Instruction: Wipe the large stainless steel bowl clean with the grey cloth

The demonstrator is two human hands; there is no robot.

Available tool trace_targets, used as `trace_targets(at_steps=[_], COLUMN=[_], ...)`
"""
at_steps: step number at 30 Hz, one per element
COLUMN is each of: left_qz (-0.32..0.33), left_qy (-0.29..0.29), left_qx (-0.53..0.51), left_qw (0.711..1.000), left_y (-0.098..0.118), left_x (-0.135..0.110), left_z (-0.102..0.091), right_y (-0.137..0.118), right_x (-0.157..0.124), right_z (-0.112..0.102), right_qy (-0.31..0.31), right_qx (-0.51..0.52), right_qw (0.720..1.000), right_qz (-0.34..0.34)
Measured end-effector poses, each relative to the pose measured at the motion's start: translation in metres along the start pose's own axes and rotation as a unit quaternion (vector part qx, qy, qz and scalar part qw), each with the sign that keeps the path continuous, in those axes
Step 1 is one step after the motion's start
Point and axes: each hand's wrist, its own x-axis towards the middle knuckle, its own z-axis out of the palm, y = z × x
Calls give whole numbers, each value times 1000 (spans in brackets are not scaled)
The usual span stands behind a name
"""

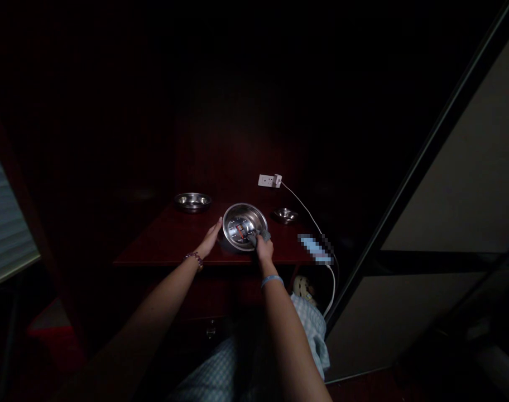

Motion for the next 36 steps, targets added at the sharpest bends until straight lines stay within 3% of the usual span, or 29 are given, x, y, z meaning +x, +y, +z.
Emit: trace_targets(at_steps=[36], left_qz=[-11], left_qy=[12], left_qx=[-5], left_qw=[1000], left_y=[13], left_x=[-10], left_z=[7], right_y=[-3], right_x=[-3], right_z=[-2], right_qy=[-27], right_qx=[-43], right_qw=[999], right_qz=[0])
